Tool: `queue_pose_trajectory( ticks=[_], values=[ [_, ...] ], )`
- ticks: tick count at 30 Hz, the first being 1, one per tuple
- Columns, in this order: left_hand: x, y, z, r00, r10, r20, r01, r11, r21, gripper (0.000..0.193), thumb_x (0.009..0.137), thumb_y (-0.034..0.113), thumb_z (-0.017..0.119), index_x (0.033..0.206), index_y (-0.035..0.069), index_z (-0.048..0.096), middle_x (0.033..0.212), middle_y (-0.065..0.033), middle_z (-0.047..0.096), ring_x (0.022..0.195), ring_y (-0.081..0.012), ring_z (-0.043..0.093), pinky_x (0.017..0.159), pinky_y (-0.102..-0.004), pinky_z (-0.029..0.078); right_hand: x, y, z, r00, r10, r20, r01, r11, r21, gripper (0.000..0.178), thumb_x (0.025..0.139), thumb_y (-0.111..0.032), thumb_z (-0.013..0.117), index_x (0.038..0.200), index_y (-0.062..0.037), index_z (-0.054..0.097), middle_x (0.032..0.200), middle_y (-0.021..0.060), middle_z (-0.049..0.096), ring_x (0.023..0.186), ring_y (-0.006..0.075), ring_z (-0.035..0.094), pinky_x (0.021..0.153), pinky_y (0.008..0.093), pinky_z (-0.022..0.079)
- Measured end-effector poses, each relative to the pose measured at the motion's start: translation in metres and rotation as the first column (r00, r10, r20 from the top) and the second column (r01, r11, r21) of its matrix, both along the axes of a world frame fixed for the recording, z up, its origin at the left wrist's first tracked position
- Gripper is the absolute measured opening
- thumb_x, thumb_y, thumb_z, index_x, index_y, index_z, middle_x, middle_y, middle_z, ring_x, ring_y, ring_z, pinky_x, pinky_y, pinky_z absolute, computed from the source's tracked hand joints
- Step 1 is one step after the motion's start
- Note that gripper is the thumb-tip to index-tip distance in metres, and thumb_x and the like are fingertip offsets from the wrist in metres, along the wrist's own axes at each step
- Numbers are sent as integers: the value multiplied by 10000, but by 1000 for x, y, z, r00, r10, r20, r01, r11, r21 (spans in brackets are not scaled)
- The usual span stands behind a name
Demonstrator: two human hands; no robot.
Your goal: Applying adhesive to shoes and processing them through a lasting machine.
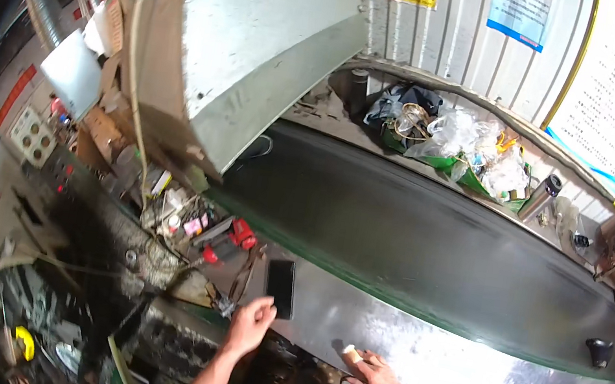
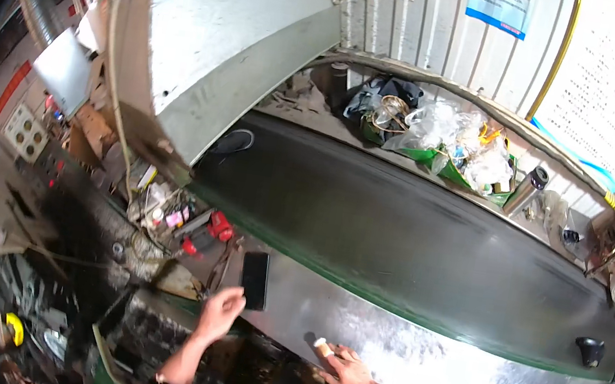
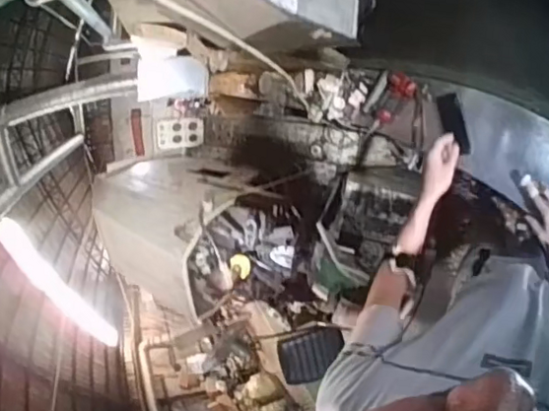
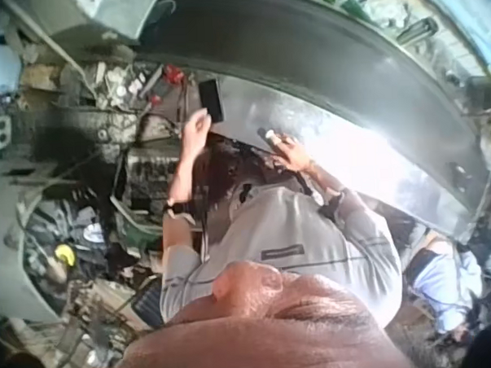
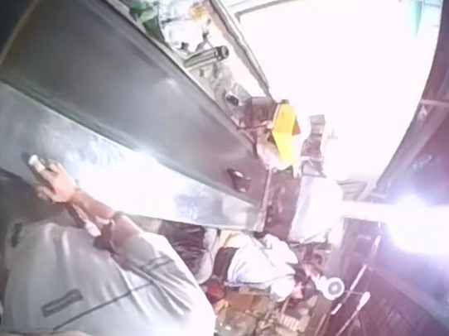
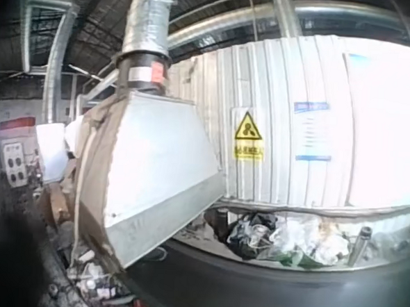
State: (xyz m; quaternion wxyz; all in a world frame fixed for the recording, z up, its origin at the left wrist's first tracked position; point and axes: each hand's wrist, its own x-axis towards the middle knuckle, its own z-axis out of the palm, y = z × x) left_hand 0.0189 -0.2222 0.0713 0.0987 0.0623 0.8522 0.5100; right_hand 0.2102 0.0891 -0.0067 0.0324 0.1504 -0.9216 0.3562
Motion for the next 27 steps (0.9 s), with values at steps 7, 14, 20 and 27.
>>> queue_pose_trajectory(
  ticks=[7,14,20,27],
  values=[
    [-329,-2,7,954,-202,-219,35,806,-590,606,822,164,765,1357,-13,542,1339,-232,579,1256,-364,568,1039,-429,478,-80,0,32,759,-319,567,573,741,-351,415,922,-200,720,1281,-50,576,1139,132,724,1011,261,715,878,370,565],
    [-515,-18,-39,874,-485,24,317,532,-785,804,848,163,730,1514,3,309,1426,-294,483,1305,-398,520,1093,-483,429,-232,-10,63,617,-309,724,771,425,-475,947,856,-325,819,1550,-65,229,1365,195,607,1220,325,621,1014,424,516],
    [-509,99,-16,907,-421,-1,408,879,-247,509,979,168,563,1437,-22,447,1392,-267,546,1220,-358,604,1001,-440,505,-350,-35,43,588,-193,786,793,-55,-607,1287,792,-296,880,1597,-107,-107,1597,264,269,1495,385,247,1215,480,263],
    [-606,43,-86,887,-462,4,366,699,-614,627,875,141,641,1450,-7,439,1419,-264,518,1255,-375,565,1038,-460,470,-374,-31,24,400,-322,858,872,-155,-464,1343,682,-336,954,1609,-81,15,1441,222,464,1359,308,453,1146,415,360]
  ],
)
